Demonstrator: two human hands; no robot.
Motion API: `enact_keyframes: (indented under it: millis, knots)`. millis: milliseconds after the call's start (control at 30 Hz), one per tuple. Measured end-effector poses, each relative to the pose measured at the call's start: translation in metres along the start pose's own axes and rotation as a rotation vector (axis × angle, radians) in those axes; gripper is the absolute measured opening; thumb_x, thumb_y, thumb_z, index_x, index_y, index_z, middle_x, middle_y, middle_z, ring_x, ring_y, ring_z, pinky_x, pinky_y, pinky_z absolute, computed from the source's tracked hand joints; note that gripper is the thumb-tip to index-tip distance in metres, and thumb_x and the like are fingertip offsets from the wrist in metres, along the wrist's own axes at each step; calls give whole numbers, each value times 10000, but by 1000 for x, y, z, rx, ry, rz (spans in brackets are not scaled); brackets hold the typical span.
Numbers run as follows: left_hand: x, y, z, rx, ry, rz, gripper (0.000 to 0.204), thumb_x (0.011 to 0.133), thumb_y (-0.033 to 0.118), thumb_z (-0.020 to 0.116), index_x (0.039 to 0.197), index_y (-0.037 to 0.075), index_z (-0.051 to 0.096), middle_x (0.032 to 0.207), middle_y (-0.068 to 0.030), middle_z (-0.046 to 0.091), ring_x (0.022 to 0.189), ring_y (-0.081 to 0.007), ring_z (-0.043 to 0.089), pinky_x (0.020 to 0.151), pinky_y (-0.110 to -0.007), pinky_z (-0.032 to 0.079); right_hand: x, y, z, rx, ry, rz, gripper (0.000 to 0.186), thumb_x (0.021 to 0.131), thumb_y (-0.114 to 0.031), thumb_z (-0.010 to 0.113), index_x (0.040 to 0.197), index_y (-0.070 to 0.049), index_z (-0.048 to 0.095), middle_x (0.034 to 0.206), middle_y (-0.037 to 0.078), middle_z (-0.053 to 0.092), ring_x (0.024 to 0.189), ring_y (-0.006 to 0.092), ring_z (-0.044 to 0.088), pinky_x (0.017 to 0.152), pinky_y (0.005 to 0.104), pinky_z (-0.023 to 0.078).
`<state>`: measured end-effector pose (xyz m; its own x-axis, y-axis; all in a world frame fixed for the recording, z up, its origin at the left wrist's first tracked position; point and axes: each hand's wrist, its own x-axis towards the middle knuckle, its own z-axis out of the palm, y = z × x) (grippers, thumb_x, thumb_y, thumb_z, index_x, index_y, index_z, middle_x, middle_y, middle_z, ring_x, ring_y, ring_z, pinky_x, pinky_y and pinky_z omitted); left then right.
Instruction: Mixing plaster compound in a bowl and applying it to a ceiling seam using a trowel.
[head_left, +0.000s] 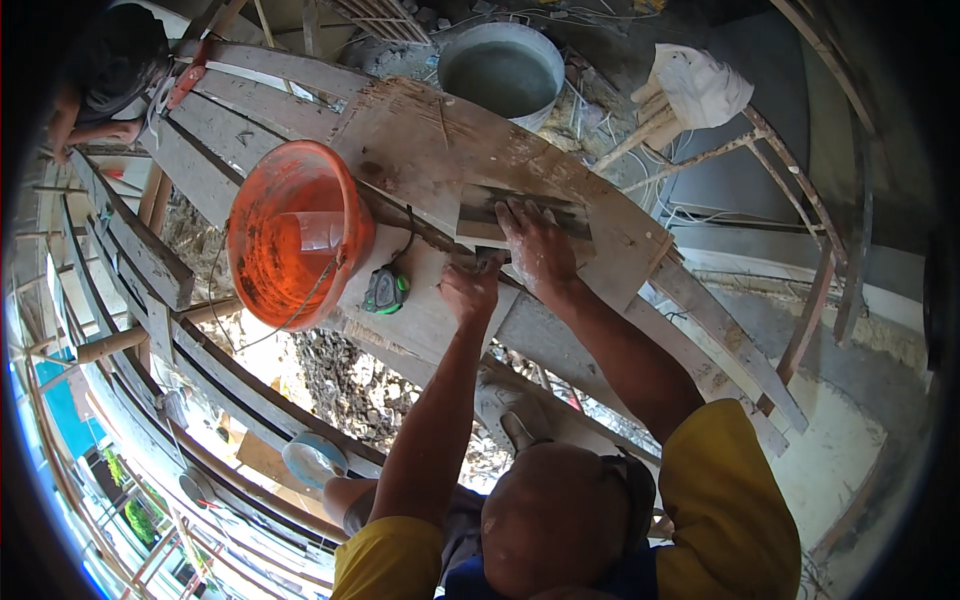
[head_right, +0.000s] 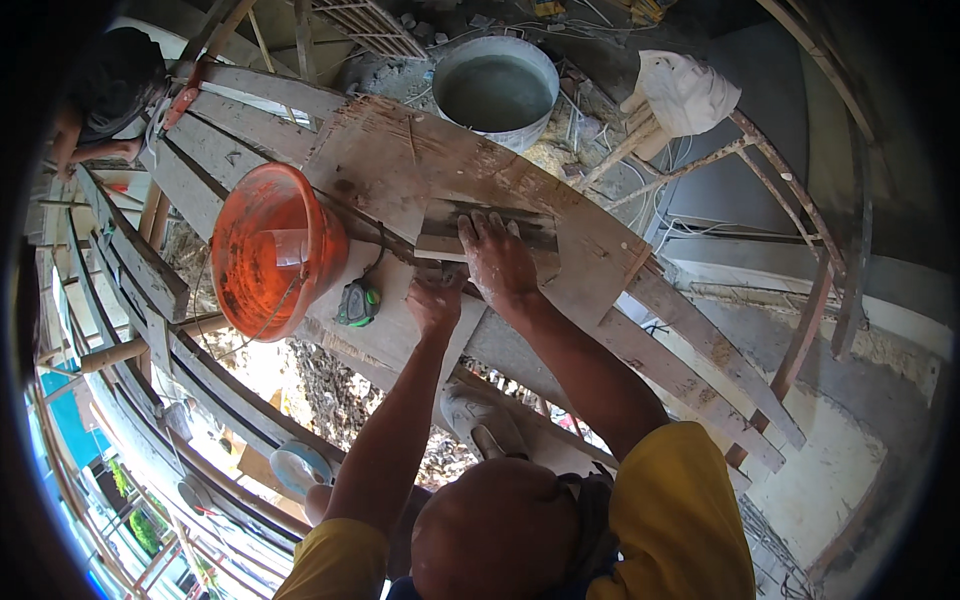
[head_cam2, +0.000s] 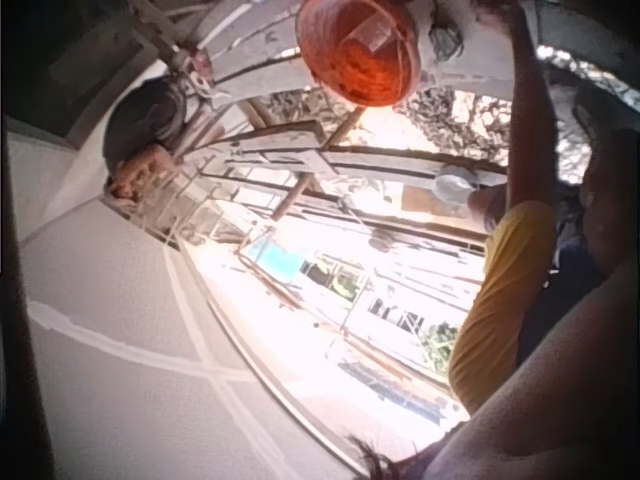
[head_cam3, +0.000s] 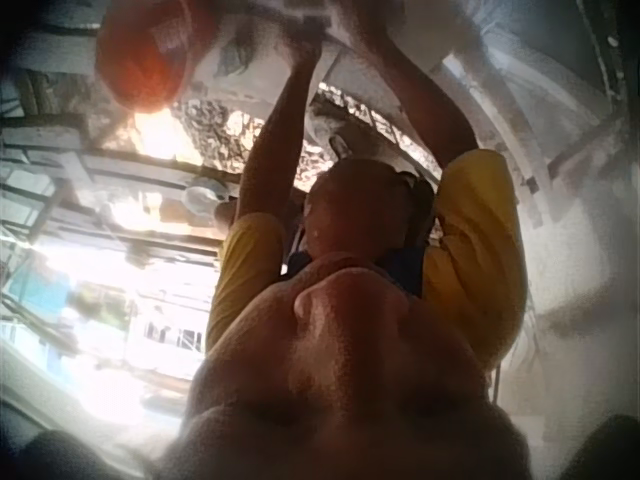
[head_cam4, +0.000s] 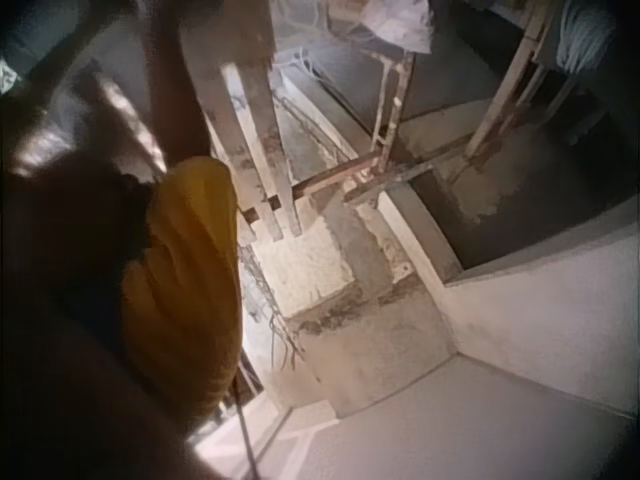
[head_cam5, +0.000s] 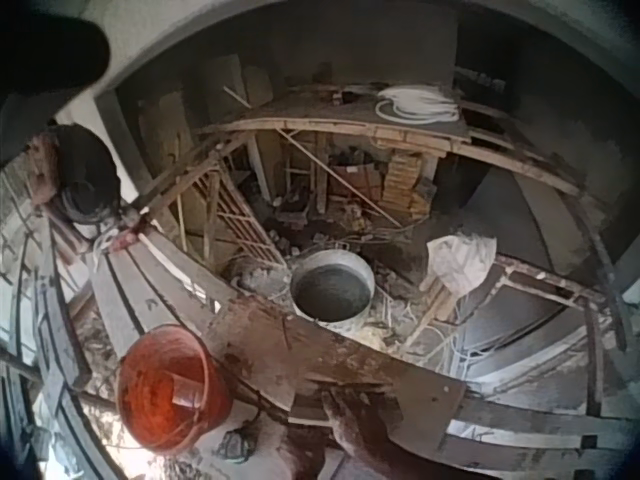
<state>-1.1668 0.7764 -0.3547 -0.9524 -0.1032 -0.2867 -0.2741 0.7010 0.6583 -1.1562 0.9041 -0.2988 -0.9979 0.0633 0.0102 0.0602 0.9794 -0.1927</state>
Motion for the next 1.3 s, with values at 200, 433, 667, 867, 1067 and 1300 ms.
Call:
enact_keyframes:
  millis: [200,433,667,867,1067,1300]
  knots:
    - [11,-43,-10,-228,131,313,407,660,346,782,853,21,630,835,-159,668,808,-359,644,749,-456,466,-3,-20,-1,-51,74,-166,429,790,-158,569,1204,-49,553,1175,126,565,1091,271,548,909,418,460]
    - [8,-32,-15,-180,18,191,351,707,265,753,903,-8,651,845,-180,682,788,-344,671,689,-406,513,-29,-22,7,-88,6,-167,451,811,-177,551,1246,-57,539,1251,127,556,1141,295,539,936,411,450]
    - [12,-59,2,-145,215,291,299,655,247,742,829,34,625,843,-166,647,810,-394,623,735,-468,457,-6,-35,-13,-2,-52,-80,469,793,-67,537,1261,-39,527,1222,142,581,1132,300,553,926,431,468]
    - [15,-35,5,-106,244,256,289,666,273,754,821,60,633,829,-158,657,806,-351,645,720,-444,473,3,-16,-12,-67,-19,-162,475,792,-72,540,1267,-69,528,1247,142,571,1130,306,557,922,417,471]
    - [2,-48,-49,-515,39,132,416,738,309,780,921,8,559,821,-151,658,697,-235,658,641,-345,507,-2,-3,-5,250,271,-68,458,768,-12,502,1221,-37,563,1194,199,585,1075,382,573,928,426,460]
    - [-52,-24,-171,-622,-48,230,370,955,337,488,882,-19,557,720,-187,531,708,-277,540,684,-378,421,-24,43,-63,112,-18,-50,388,813,-9,511,1200,20,534,1143,198,569,1020,306,590,890,326,455]
